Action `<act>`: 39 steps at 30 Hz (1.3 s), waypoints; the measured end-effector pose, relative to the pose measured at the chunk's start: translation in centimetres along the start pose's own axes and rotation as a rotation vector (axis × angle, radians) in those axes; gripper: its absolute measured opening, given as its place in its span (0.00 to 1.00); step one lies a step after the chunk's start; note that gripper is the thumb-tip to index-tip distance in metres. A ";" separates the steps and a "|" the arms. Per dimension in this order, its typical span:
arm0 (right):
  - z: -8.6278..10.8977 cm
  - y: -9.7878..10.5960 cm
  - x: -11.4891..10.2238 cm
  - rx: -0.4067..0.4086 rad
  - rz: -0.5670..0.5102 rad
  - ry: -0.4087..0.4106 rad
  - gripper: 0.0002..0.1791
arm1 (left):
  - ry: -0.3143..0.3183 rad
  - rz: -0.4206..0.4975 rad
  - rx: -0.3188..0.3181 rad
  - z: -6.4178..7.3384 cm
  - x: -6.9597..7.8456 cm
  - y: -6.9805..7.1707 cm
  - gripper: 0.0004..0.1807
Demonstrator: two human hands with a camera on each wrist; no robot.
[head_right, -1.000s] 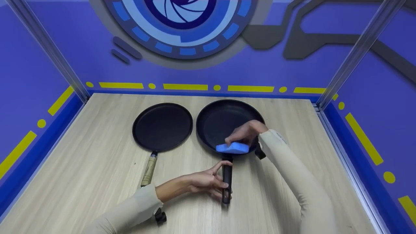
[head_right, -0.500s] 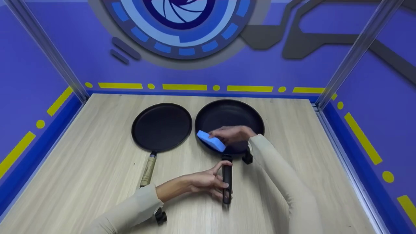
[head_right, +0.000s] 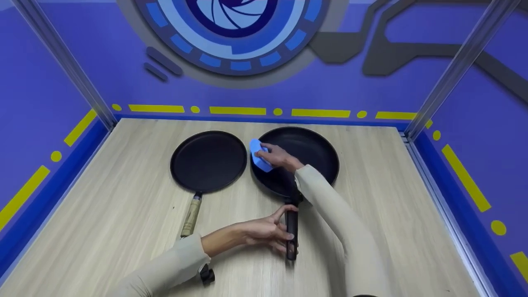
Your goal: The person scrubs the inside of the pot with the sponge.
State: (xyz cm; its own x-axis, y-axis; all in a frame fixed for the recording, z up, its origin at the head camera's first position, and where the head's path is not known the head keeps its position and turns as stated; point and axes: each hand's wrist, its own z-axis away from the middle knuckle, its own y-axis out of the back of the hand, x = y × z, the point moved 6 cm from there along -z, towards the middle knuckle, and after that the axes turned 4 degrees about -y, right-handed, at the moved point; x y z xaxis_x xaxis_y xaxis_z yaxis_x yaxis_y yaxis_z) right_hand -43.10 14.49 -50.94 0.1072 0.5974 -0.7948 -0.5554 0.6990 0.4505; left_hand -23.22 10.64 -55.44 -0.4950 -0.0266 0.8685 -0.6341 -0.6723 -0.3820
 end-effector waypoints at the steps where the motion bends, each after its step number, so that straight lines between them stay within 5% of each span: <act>1: -0.2 0.3 0.1 0.049 0.026 -0.001 0.41 | 0.003 -0.007 0.004 0.0 0.0 -0.1 0.37; 7: -1.2 2.7 0.9 0.262 0.181 -0.017 0.43 | 0.012 -0.043 0.012 -0.3 0.1 -0.4 0.37; 18: -0.6 6.2 2.6 0.432 0.331 -0.065 0.42 | 0.010 -0.055 0.024 -0.2 0.0 -0.4 0.37; 25: 0.2 6.7 4.2 0.433 0.448 -0.120 0.44 | 0.005 -0.068 0.013 0.2 0.0 -0.2 0.38; 39: 2.7 6.2 4.6 0.311 0.543 -0.229 0.46 | -0.013 -0.037 0.029 0.5 0.2 0.6 0.38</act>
State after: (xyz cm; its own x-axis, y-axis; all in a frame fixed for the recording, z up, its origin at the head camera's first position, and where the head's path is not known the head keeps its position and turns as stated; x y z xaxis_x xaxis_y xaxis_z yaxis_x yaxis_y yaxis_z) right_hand -43.85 22.67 -50.71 0.0704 0.9411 -0.3306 -0.3192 0.3353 0.8864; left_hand -23.37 9.84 -55.34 -0.4638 -0.0110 0.8858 -0.6343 -0.6939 -0.3407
